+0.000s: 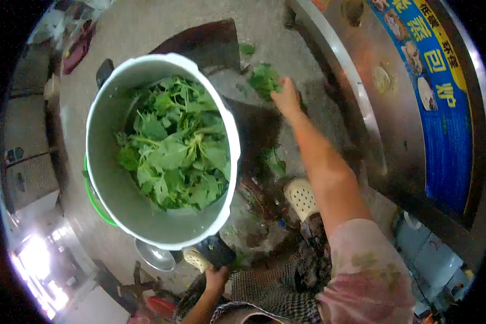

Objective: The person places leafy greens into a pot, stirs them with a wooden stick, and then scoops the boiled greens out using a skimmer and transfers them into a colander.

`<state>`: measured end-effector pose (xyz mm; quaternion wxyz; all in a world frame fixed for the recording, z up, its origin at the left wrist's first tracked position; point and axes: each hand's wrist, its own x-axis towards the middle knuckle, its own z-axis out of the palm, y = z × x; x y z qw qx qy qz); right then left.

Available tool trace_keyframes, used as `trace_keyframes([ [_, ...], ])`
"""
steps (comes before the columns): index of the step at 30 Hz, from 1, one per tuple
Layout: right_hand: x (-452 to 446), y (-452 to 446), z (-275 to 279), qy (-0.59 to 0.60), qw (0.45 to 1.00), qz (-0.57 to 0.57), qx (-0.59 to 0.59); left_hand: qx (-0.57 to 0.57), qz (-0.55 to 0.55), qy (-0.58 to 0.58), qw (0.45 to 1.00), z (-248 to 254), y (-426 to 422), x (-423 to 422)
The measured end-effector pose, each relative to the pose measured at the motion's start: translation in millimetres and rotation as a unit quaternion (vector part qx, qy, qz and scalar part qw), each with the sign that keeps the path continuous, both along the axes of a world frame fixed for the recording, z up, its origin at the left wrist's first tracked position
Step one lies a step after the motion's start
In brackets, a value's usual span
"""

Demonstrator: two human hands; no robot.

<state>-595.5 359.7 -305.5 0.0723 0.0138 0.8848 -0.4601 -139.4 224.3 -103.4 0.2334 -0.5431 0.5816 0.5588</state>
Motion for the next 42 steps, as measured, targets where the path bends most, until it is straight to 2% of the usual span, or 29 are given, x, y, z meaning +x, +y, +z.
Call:
trace_keyframes([
  [1,-6.1,-5.2,22.6,-0.018,0.998,0.035,-0.045,-0.006,-0.012,0.0,1.0,-3.0,-11.3,13.8],
  [4,-29.4,-24.2,34.7,-0.149,0.965,0.182,0.112,-0.039,-0.043,-0.005,0.998,-25.0,-27.7,86.5],
  [7,-54.0,-41.3,-21.8,-0.221,0.939,0.206,0.161,-0.048,-0.043,-0.029,0.998,-45.0,-27.5,119.4],
  [9,-58.0,-42.7,-49.8,-0.185,0.931,0.223,0.224,-0.014,-0.019,-0.06,0.998,-49.4,-20.2,125.3],
  [11,-50.9,-38.2,-75.8,-0.076,0.909,0.264,0.313,0.02,0.006,-0.081,0.996,-50.5,-18.0,132.2],
  [14,-58.3,-31.8,-85.9,-0.064,0.921,0.269,0.275,0.066,0.029,-0.096,0.993,-48.9,-20.1,136.0],
  [17,-49.6,-18.8,-34.1,-0.042,0.928,0.234,0.287,0.099,0.044,-0.088,0.99,-51.3,-26.5,128.6],
  [20,-19.9,-13.8,2.5,-0.092,0.982,0.024,0.165,0.127,0.063,-0.059,0.988,-47.9,-33.9,111.9],
  [22,31.1,-10.5,36.8,-0.111,0.99,-0.029,0.078,0.13,0.08,-0.023,0.988,-44.5,-30.0,97.7],
  [23,54.4,-4.6,33.2,-0.168,0.982,-0.005,0.088,0.12,0.089,-0.006,0.989,-40.5,-26.0,89.3],
  [24,96.5,1.1,11.4,-0.069,0.995,-0.036,0.062,0.105,0.099,0.005,0.99,-35.3,-22.2,79.7],
  [25,128.1,9.7,-32.4,0.003,0.996,0.001,0.085,0.075,0.105,0.012,0.992,-23.0,-17.5,66.5],
  [26,155.5,10.2,-34.9,-0.113,0.986,0.036,0.116,0.045,0.11,0.019,0.993,-10.6,-12.8,53.2],
  [28,193.3,17.6,-64.5,-0.216,0.959,0.083,0.164,-0.009,0.14,0.052,0.989,8.1,-16.4,25.7],
  [30,206.0,19.9,-86.4,-0.249,0.944,0.088,0.199,-0.069,0.196,0.126,0.97,30.8,-24.0,24.3],
  [32,199.7,22.1,-96.1,-0.25,0.938,0.082,0.224,-0.105,0.227,0.111,0.962,73.8,-41.3,3.6],
  [33,191.7,25.8,-90.6,-0.242,0.939,0.085,0.231,-0.232,0.136,0.184,0.945,94.1,-53.3,-6.7],
  [34,181.0,32.1,-77.6,-0.222,0.944,0.086,0.23,-0.355,0.041,0.251,0.9,111.7,-64.1,-14.3],
  [35,165.8,38.7,-64.5,-0.195,0.95,0.09,0.226,-0.238,0.174,0.29,0.91,128.2,-66.7,-18.6],
  [37,126.5,49.3,-24.4,-0.111,0.97,0.096,0.194,-0.242,0.067,0.384,0.888,149.3,-90.6,-47.7],
  [38,102.0,54.9,4.8,-0.053,0.982,0.097,0.151,-0.228,0.019,0.387,0.893,161.6,-99.4,-69.5],
  [39,77.0,53.9,44.7,-0.002,0.993,0.077,0.086,-0.251,-0.1,0.409,0.872,164.0,-112.6,-88.4],
  [40,61.5,50.3,95.3,0.03,0.998,0.052,0.009,-0.206,-0.086,0.479,0.849,159.4,-119.8,-103.2],
  [41,70.3,22.2,177.3,0.02,0.999,-0.004,-0.046,-0.192,-0.073,0.444,0.872,166.4,-128.2,-106.3],
  [42,79.8,-6.0,260.1,0.017,0.993,-0.06,-0.104,-0.22,-0.026,0.464,0.858,161.8,-148.9,-99.8],
])
